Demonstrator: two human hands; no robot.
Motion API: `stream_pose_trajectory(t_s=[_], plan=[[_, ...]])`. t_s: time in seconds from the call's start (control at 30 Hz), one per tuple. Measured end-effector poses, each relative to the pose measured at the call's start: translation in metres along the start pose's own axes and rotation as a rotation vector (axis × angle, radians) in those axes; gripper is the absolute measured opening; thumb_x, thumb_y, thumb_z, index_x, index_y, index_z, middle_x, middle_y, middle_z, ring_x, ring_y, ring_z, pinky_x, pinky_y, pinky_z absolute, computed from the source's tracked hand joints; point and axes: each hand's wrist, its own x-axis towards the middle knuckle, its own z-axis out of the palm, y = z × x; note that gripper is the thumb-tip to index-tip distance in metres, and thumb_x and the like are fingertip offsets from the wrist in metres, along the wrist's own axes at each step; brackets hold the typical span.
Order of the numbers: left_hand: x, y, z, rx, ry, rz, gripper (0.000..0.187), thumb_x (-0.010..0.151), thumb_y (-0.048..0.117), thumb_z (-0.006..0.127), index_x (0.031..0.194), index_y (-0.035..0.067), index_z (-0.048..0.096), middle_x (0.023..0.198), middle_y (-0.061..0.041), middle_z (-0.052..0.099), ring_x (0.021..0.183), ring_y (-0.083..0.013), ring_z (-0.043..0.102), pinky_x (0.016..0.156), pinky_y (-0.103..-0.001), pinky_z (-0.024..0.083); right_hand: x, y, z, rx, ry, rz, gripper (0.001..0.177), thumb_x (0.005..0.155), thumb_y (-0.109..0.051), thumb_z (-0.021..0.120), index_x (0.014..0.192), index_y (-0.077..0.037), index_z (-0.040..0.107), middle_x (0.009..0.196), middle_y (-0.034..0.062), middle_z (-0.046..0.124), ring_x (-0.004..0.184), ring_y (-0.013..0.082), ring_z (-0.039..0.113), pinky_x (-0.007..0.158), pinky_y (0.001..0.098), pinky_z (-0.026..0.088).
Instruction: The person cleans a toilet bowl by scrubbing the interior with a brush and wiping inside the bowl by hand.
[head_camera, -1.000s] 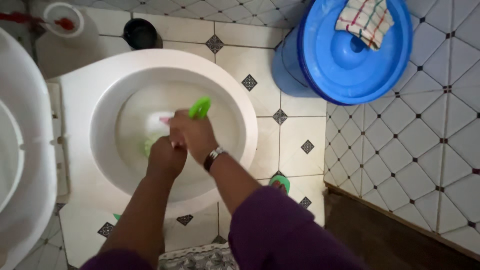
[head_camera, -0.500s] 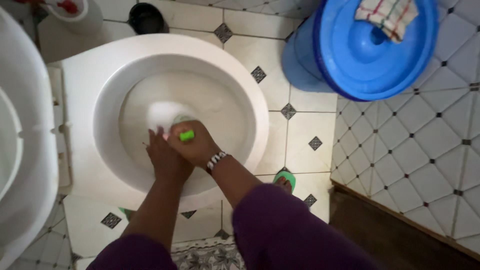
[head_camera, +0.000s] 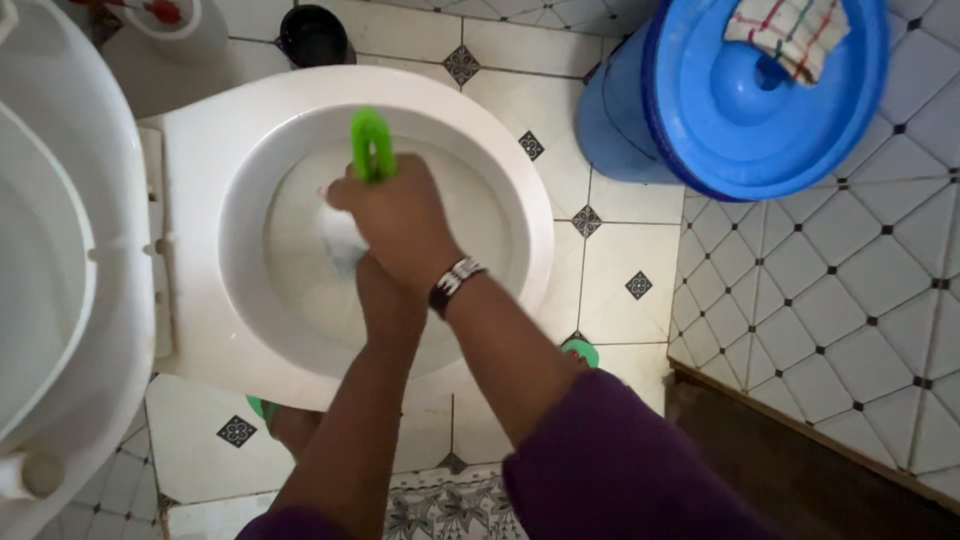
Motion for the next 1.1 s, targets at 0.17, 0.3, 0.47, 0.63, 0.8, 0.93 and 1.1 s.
stream_pose_trajectory(t_s=[0.17, 0.3, 0.47, 0.63, 0.8, 0.93, 1.1], plan=[[0.013, -0.031, -0.029, 0.247, -0.177, 0.192, 0.029, 0.099, 0.023, 0.06, 0.114, -0.001, 0.064, 0.107, -0.02, 0.071, 0.104, -0.0361, 0.07, 0.082, -0.044, 0.054, -0.023, 0.052, -0.002, -0.003, -0.104, -0.012, 0.034, 0.082, -0.019, 0.079, 0.062, -0.008, 0.054, 0.056, -0.0029, 0.052, 0.051, 0.008, 0.049, 0.05, 0.0278, 0.044], [0.016, -0.013, 0.005, 0.379, -0.015, 0.003, 0.027, 0.097, 0.025, 0.062, 0.102, -0.002, 0.066, 0.099, -0.023, 0.071, 0.097, -0.0411, 0.069, 0.079, -0.048, 0.054, 0.001, 0.049, -0.027, 0.178, -0.124, 0.049, 0.04, 0.087, -0.016, 0.076, 0.061, -0.009, 0.047, 0.051, -0.0003, 0.046, 0.046, 0.0101, 0.044, 0.045, 0.0289, 0.037], [0.023, -0.02, 0.019, 0.481, 0.072, 0.055, 0.023, 0.094, 0.023, 0.064, 0.096, 0.0, 0.069, 0.093, -0.023, 0.071, 0.092, -0.041, 0.069, 0.078, -0.048, 0.054, 0.016, 0.049, -0.026, 0.32, -0.042, 0.122, 0.031, 0.083, -0.01, 0.073, 0.06, -0.007, 0.053, 0.049, 0.0016, 0.05, 0.039, 0.0125, 0.045, 0.037, 0.0309, 0.036], [-0.001, -0.033, -0.019, 0.571, -0.223, 0.176, 0.02, 0.091, 0.021, 0.065, 0.09, 0.002, 0.071, 0.088, -0.023, 0.071, 0.087, -0.0408, 0.068, 0.078, -0.048, 0.054, -0.037, 0.106, -0.02, 0.261, 0.008, 0.11, 0.037, 0.094, -0.013, 0.074, 0.065, -0.01, 0.051, 0.061, 0.0044, 0.057, 0.05, 0.0113, 0.051, 0.046, 0.0272, 0.04], [-0.017, 0.024, -0.011, 0.81, -0.139, 0.051, 0.017, 0.087, 0.019, 0.067, 0.084, 0.004, 0.073, 0.083, -0.023, 0.071, 0.082, -0.0406, 0.068, 0.077, -0.048, 0.054, -0.03, 0.119, -0.044, 0.954, 0.081, -0.005, 0.035, 0.092, -0.01, 0.073, 0.067, -0.014, 0.049, 0.055, -0.0018, 0.048, 0.046, 0.0115, 0.046, 0.051, 0.0311, 0.046], [-0.017, 0.025, -0.009, 0.71, -0.114, 0.119, 0.017, 0.084, 0.019, 0.068, 0.08, 0.003, 0.071, 0.083, -0.023, 0.07, 0.081, -0.0421, 0.067, 0.074, -0.047, 0.054, -0.04, 0.111, -0.044, 1.035, 0.086, -0.027, 0.04, 0.092, -0.012, 0.076, 0.065, -0.015, 0.047, 0.053, -0.0028, 0.047, 0.046, 0.0119, 0.047, 0.053, 0.0324, 0.048], [0.0, -0.014, -0.052, 0.459, -0.358, -0.004, 0.021, 0.094, 0.021, 0.057, 0.108, 0.01, 0.067, 0.091, -0.013, 0.073, 0.083, -0.0326, 0.072, 0.072, -0.043, 0.056, -0.046, 0.101, 0.018, 0.331, 0.053, 0.216, 0.037, 0.093, -0.018, 0.073, 0.065, -0.012, 0.05, 0.06, -0.0012, 0.056, 0.05, 0.0072, 0.049, 0.043, 0.0249, 0.039]])
